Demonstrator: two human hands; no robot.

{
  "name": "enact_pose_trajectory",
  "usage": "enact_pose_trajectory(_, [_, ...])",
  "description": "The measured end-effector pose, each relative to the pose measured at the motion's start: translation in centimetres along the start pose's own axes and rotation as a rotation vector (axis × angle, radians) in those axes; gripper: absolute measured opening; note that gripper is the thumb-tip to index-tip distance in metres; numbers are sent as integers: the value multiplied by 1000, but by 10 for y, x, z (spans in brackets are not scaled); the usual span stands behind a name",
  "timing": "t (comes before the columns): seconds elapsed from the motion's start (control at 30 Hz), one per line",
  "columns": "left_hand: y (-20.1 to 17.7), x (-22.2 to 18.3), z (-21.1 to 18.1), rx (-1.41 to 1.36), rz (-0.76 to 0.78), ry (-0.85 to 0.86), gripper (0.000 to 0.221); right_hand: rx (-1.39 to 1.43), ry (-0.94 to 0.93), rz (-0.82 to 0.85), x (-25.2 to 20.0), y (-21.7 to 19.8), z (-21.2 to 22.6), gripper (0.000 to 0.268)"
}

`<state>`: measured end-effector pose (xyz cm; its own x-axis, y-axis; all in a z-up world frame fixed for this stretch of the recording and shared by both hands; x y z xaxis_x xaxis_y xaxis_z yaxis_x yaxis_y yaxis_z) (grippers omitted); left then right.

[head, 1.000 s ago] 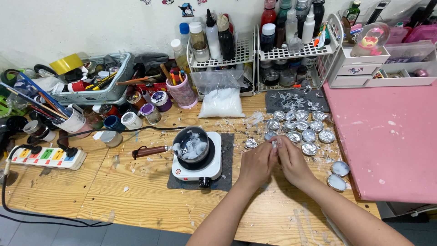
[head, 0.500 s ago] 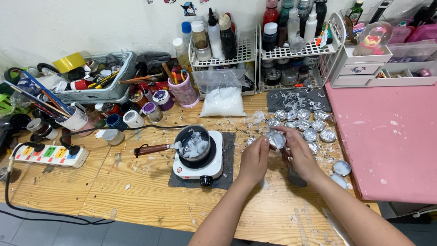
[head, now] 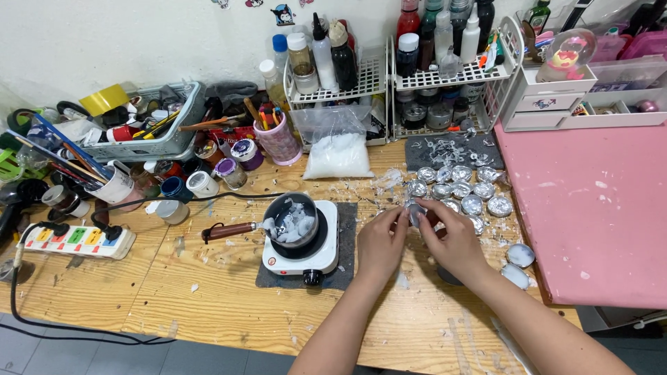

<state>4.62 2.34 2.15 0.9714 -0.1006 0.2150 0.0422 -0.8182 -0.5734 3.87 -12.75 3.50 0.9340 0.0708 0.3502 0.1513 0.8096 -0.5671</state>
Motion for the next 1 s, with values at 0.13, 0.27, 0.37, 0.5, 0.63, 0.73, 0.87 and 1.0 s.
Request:
enact_pose_trajectory(0.13, [3, -1, 1, 53, -46, 99, 29, -53, -89, -37, -4, 4, -1, 36])
enact_pose_trajectory(0.27, [11, 2, 1, 107, 6, 122, 26, -70, -178, -69, -3, 1, 5, 35])
enact_pose_trajectory(0.37, [12, 3, 0, 126, 41, 132, 27, -52, -101, -39, 0, 0, 2, 32])
enact_pose_trajectory(0.5, [12, 4, 1, 116, 93, 131, 32, 12, 22, -10, 2, -2, 0, 30])
enact_pose_trajectory(0.63, [-3, -1, -3, -46, 88, 155, 39, 77, -26, -44, -2, 6, -14, 29])
enact_pose_trajectory(0.73, [-2, -1, -5, -129, 128, 153, 49, 350, 127, -15, -2, 13, -30, 26])
enact_pose_trajectory(0.87, [12, -3, 3, 86, 92, 226, 50, 471, 214, 34, -6, 18, -22, 24])
enact_pose_trajectory(1.0, [20, -5, -1, 195, 77, 285, 50, 538, 264, 7, -9, 19, -28, 23])
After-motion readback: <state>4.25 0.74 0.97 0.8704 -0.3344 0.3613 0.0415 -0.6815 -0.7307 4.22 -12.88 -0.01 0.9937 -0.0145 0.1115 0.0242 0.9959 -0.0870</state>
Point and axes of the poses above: each hand's wrist, its own x-axis towards the middle knuckle, its own y-axis out of the palm, z = x × y, the point moved 6 cm from there along x, towards the middle knuckle, and after that the axes turned 4 degrees about -x, right-handed, at the moved point
